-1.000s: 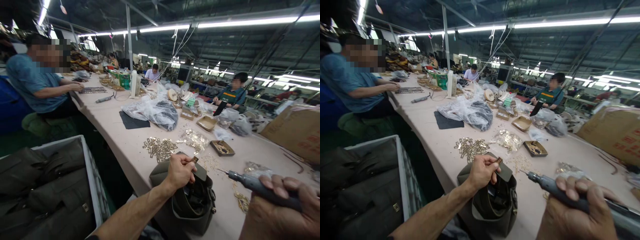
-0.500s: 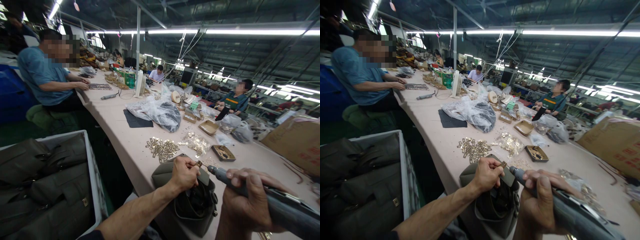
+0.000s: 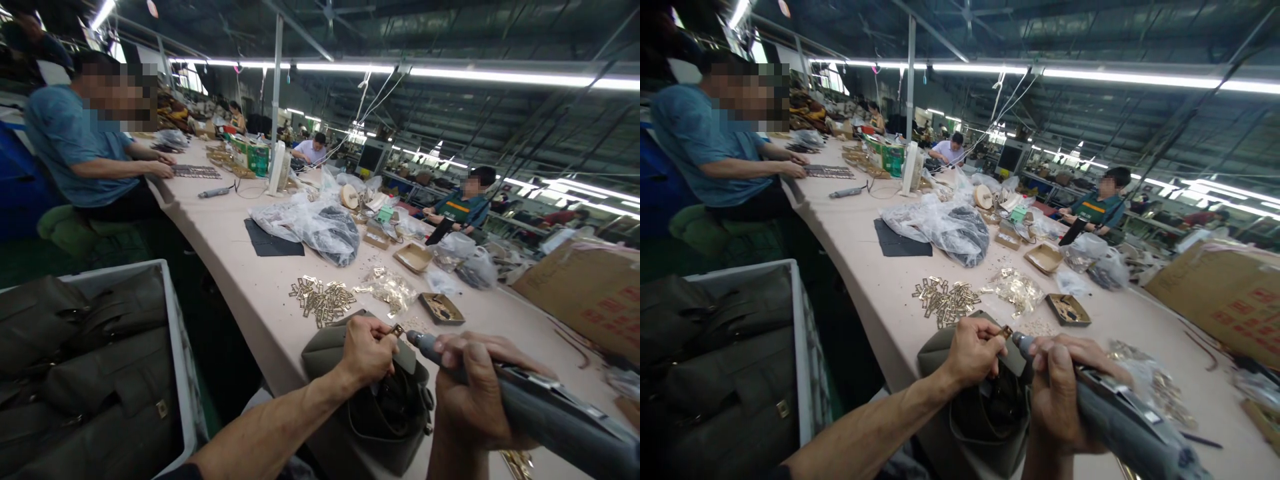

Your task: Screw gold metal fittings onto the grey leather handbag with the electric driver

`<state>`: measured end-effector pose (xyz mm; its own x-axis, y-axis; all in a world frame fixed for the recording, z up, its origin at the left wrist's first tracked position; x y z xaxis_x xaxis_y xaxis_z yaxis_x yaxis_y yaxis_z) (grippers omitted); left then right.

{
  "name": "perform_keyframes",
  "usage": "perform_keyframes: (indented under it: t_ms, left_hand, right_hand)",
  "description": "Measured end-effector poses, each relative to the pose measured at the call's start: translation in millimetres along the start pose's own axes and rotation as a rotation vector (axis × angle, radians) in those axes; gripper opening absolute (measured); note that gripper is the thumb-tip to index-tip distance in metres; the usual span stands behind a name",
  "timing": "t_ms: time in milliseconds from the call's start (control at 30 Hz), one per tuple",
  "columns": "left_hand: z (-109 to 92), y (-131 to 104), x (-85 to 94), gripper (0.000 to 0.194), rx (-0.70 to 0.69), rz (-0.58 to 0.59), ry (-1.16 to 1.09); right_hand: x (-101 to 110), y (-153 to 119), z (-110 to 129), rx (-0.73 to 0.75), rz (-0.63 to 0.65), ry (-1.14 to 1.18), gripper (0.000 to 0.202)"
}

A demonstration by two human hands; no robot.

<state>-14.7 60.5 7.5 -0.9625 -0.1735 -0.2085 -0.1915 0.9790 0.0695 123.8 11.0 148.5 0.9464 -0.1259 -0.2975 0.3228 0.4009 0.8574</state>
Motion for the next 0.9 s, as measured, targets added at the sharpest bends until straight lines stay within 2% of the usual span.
perform_keyframes:
  t_ms: [167,333,500,633,700,833,900]
  left_hand:
    - [-3,0,-2.1,0.018,-0.064,0.014,-0.036]
    - [-4,-1,-5.4,0.018,-0.081,0.038,-0.047]
    - [-4,-1,-7.0,0.018,-0.079,0.06,-0.05]
    - [-3,0,-6.3,0.02,-0.097,0.077,-0.025]
    - [-3,1,-4.4,0.021,-0.125,0.064,0.01]
    - [-4,3,0.0,0.023,-0.174,0.017,0.063]
    - [-2,3,1.0,0.023,-0.175,0.007,0.072]
  right_hand:
    - [-3,5,-1,0.02,0.063,0.117,0.018]
    - [-8,8,-6,-0.041,0.249,0.235,0.023]
    - [-14,4,-4,-0.038,0.4,0.226,0.028]
    - [-18,-1,-3,-0.083,0.471,0.203,0.028]
    - [-18,-3,-1,-0.094,0.455,0.205,0.029]
    - [-11,-3,0,-0.089,0.342,0.224,0.029]
    - [-11,-4,-1,-0.1,0.343,0.233,0.028]
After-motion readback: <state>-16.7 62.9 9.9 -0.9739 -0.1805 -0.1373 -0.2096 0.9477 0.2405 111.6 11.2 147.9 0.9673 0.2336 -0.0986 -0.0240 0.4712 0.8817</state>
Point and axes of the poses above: each hand's wrist, its own y-axis towards the middle knuckle, its own x-axis out of the back of the hand, z = x × y, the point moved 8 cm from there along y, towards the middle knuckle, and after that the axes turned 1 degree about y, right-handed, at the moved point
